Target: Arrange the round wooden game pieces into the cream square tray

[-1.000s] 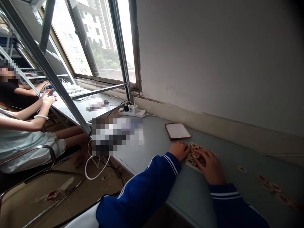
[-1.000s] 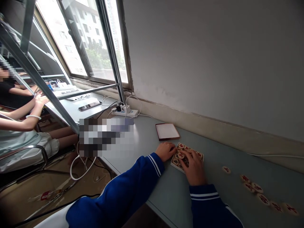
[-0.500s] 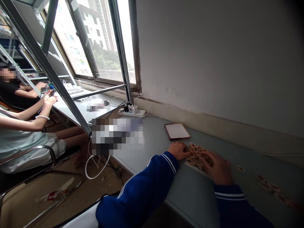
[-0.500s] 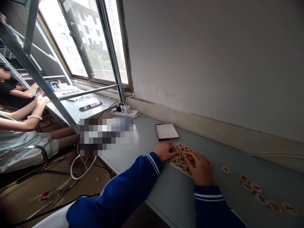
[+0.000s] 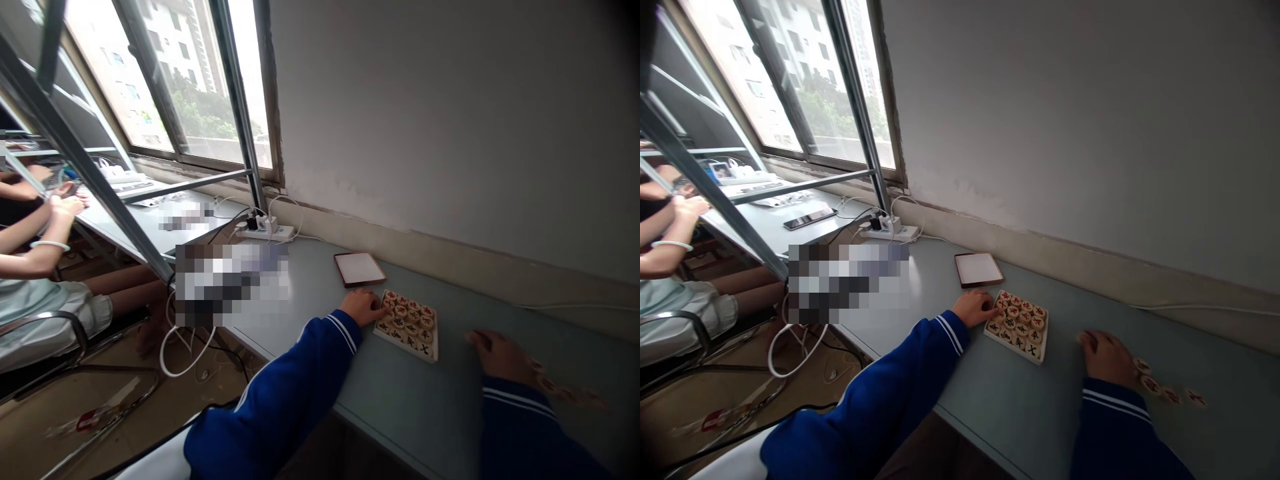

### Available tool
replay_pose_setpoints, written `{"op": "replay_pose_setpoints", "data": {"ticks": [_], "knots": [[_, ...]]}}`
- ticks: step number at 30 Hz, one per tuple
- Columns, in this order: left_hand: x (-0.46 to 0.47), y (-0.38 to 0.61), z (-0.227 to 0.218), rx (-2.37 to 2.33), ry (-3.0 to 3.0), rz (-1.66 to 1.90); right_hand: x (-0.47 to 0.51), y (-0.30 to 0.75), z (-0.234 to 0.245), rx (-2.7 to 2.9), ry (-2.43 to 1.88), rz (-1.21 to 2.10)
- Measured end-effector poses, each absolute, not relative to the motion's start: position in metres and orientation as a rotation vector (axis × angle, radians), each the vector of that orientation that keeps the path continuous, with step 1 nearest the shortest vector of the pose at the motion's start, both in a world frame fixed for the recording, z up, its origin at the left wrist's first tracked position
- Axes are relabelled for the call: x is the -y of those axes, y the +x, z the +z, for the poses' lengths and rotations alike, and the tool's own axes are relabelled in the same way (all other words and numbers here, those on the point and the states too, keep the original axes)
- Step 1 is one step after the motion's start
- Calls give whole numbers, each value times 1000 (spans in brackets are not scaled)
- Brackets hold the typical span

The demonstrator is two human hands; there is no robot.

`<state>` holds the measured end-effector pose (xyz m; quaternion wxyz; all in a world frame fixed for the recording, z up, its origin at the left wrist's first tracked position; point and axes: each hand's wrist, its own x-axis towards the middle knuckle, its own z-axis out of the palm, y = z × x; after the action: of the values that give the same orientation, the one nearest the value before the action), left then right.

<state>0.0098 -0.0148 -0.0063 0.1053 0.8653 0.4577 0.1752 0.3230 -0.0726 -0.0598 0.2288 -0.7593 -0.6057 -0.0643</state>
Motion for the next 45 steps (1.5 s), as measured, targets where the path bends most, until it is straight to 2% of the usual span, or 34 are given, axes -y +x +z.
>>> {"op": "replay_pose_setpoints", "data": {"ticks": [8, 17, 23, 38, 41, 45], "knots": [[11, 9, -8, -1325, 2545, 534, 72, 296, -41, 1805, -1993, 47], [10, 8, -7, -1281, 2559, 510, 86, 263, -12, 1697, -2057, -257], [8, 8, -9, -1262, 2573, 511, 88, 222, 1, 1998, -1631, -136], [10, 8, -8, -1270, 2574, 520, 90, 193, 2, 2066, -1599, -240], [10, 8, -7, -1273, 2558, 493, 92, 210, 1, 1957, -1704, -355], [10, 8, -8, -1295, 2572, 478, 98, 249, -15, 1646, -2108, -605]]}}
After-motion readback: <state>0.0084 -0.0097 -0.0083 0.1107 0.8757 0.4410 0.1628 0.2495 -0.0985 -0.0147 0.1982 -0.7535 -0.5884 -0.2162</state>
